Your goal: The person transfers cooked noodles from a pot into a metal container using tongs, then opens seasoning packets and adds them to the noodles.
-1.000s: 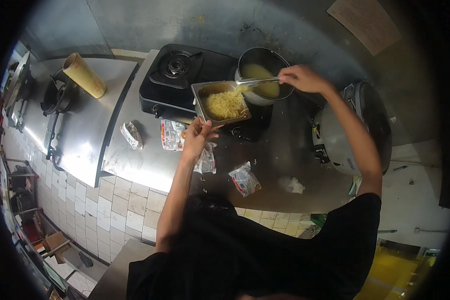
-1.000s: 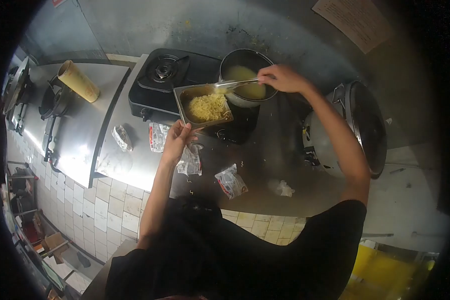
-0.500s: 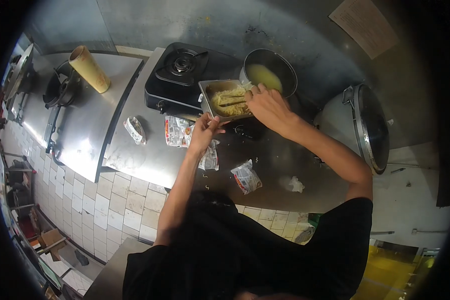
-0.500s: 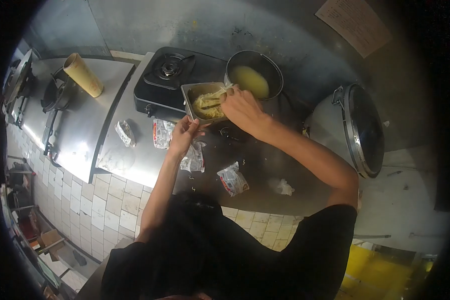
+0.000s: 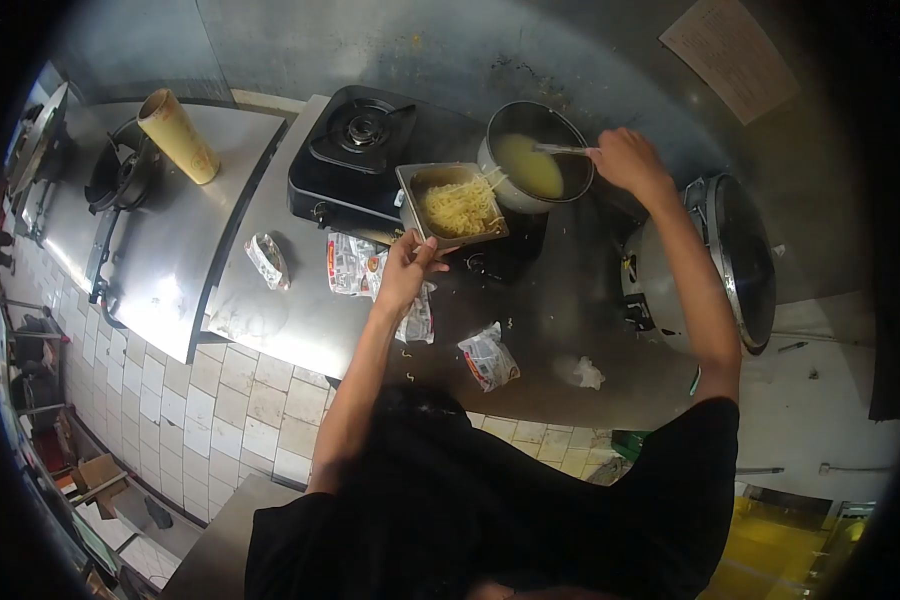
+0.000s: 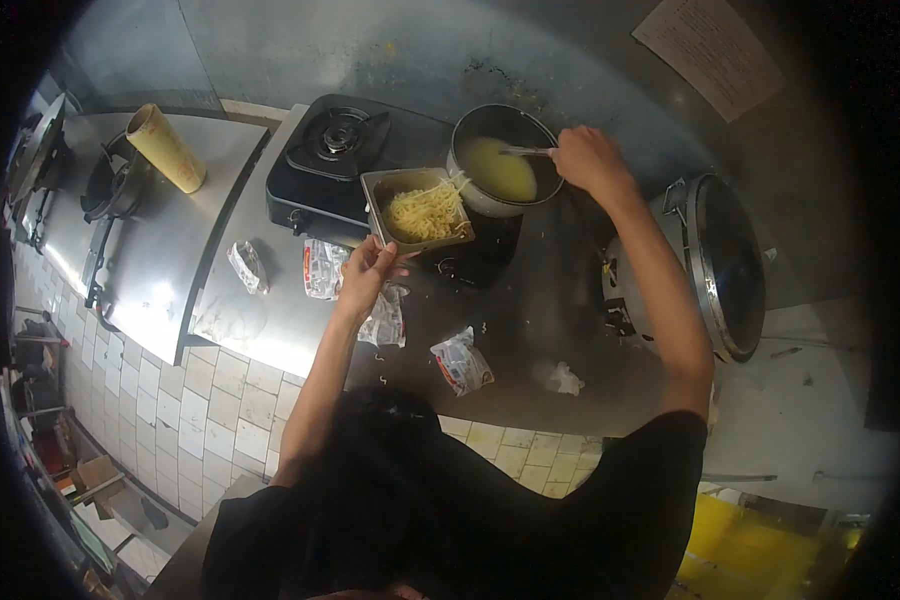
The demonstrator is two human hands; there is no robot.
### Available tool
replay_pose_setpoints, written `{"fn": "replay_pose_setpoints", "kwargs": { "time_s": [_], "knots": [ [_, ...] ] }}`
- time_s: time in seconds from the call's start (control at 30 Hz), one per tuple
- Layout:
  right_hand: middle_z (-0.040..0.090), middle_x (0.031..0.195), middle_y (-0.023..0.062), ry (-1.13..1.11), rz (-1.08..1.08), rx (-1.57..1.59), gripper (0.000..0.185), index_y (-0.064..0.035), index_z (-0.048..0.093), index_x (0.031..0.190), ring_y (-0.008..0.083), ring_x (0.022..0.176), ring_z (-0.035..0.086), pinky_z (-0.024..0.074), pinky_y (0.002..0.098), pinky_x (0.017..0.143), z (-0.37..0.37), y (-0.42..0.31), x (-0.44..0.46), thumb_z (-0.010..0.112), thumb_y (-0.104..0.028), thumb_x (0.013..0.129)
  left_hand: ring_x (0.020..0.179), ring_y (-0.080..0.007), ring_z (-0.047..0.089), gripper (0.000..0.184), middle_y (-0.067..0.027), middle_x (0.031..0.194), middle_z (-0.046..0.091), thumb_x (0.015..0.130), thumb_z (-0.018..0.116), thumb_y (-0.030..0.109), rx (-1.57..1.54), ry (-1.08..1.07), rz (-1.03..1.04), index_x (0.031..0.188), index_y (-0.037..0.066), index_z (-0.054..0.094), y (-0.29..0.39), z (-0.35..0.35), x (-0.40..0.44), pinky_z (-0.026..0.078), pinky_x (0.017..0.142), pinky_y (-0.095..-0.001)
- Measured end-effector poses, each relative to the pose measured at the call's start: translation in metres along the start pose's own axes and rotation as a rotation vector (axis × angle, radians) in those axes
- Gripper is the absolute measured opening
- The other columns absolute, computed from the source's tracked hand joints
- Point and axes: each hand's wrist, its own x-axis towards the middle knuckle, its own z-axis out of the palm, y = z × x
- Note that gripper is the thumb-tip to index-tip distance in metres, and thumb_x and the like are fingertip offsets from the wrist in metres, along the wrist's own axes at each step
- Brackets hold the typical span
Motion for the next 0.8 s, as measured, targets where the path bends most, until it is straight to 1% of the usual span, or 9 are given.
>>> {"fn": "replay_pose_setpoints", "kwargs": {
  "time_s": [0.1, 0.17, 0.3, 0.33, 0.37, 0.53, 0.6, 0.67, 0.8],
  "knots": [
    [0.070, 0.102, 0.0186, -0.036, 0.010, -0.046, 0.028, -0.0030, 0.073, 0.099, 0.0365, 0.101, 0.066, 0.0525, 0.0454, 0.086, 0.059, 0.019, 0.052, 0.064, -0.028, 0.090, 0.099, -0.0209, 0.067, 0.017, -0.0105, 0.100, 0.064, 0.102, 0.053, 0.015, 0.031, 0.012, -0.008, 0.090, 0.003, 0.050, 0.006, 0.005, -0.002, 0.057, 0.072, -0.0289],
    [0.069, 0.103, 0.0209, -0.066, -0.041, -0.083, 0.035, 0.0000, 0.071, 0.098, 0.0390, 0.102, 0.064, 0.0510, 0.0478, 0.088, 0.088, 0.024, 0.074, 0.061, -0.033, 0.092, 0.102, -0.0224, 0.067, 0.016, -0.0116, 0.103, 0.065, 0.102, 0.052, 0.014, 0.015, 0.010, -0.009, 0.091, 0.003, 0.050, 0.006, 0.006, -0.003, 0.057, 0.073, -0.0286],
    [0.069, 0.106, 0.0209, -0.122, -0.060, -0.114, 0.038, -0.0006, 0.071, 0.102, 0.0390, 0.104, 0.064, 0.0502, 0.0492, 0.090, 0.101, 0.022, 0.090, 0.059, -0.035, 0.093, 0.103, -0.0239, 0.067, 0.016, -0.0122, 0.105, 0.065, 0.102, 0.052, 0.013, 0.040, 0.020, -0.015, 0.091, 0.003, 0.050, 0.007, 0.006, -0.003, 0.057, 0.073, -0.0286],
    [0.068, 0.108, 0.0218, -0.211, -0.060, -0.114, 0.040, 0.0001, 0.071, 0.103, 0.0398, 0.104, 0.064, 0.0500, 0.0492, 0.090, 0.100, 0.023, 0.086, 0.057, -0.036, 0.093, 0.102, -0.0213, 0.067, 0.016, -0.0109, 0.107, 0.065, 0.102, 0.052, 0.016, 0.048, 0.024, -0.014, 0.101, 0.000, 0.053, 0.007, 0.006, -0.004, 0.056, 0.073, -0.0281],
    [0.068, 0.110, 0.0227, -0.304, -0.061, -0.114, 0.043, 0.0007, 0.070, 0.104, 0.0406, 0.105, 0.063, 0.0498, 0.0491, 0.091, 0.099, 0.020, 0.082, 0.056, -0.038, 0.094, 0.101, -0.0187, 0.067, 0.023, -0.0097, 0.109, 0.066, 0.102, 0.053, 0.018, 0.056, 0.028, -0.017, 0.112, -0.002, 0.056, 0.006, 0.004, -0.005, 0.056, 0.074, -0.0277],
    [0.068, 0.106, 0.0225, -0.344, -0.135, -0.012, 0.043, -0.0005, 0.071, 0.101, 0.0405, 0.105, 0.063, 0.0493, 0.0493, 0.091, 0.101, -0.003, 0.067, 0.055, -0.040, 0.093, 0.103, -0.0190, 0.066, 0.020, -0.0091, 0.107, 0.065, 0.102, 0.053, 0.018, 0.050, 0.016, -0.025, 0.108, 0.000, 0.056, 0.001, 0.000, -0.004, 0.056, 0.075, -0.0281],
    [0.069, 0.103, 0.0221, -0.318, -0.150, 0.024, 0.042, -0.0020, 0.072, 0.099, 0.0402, 0.104, 0.063, 0.0491, 0.0495, 0.091, 0.100, -0.014, 0.061, 0.056, -0.040, 0.092, 0.104, -0.0234, 0.067, 0.016, -0.0104, 0.101, 0.064, 0.102, 0.052, 0.013, 0.023, 0.030, -0.008, 0.090, 0.003, 0.048, 0.001, 0.004, -0.003, 0.057, 0.073, -0.0290],
    [0.070, 0.097, 0.0197, -0.202, -0.195, 0.098, 0.036, -0.0067, 0.073, 0.094, 0.0392, 0.100, 0.064, 0.0496, 0.0490, 0.088, 0.097, -0.021, 0.057, 0.059, -0.039, 0.090, 0.105, -0.0238, 0.066, 0.017, -0.0104, 0.101, 0.064, 0.102, 0.051, 0.013, 0.010, 0.021, -0.019, 0.090, 0.002, 0.048, 0.008, 0.010, -0.006, 0.057, 0.072, -0.0290],
    [0.069, 0.086, 0.0167, -0.121, -0.247, 0.195, 0.034, -0.0082, 0.071, 0.086, 0.0379, 0.090, 0.066, 0.0505, 0.0467, 0.080, 0.096, -0.011, 0.061, 0.060, -0.040, 0.090, 0.106, -0.0248, 0.066, 0.016, -0.0108, 0.102, 0.064, 0.102, 0.051, 0.014, 0.002, 0.017, -0.024, 0.091, 0.002, 0.050, 0.011, 0.010, -0.005, 0.057, 0.072, -0.0287]
  ]
}}
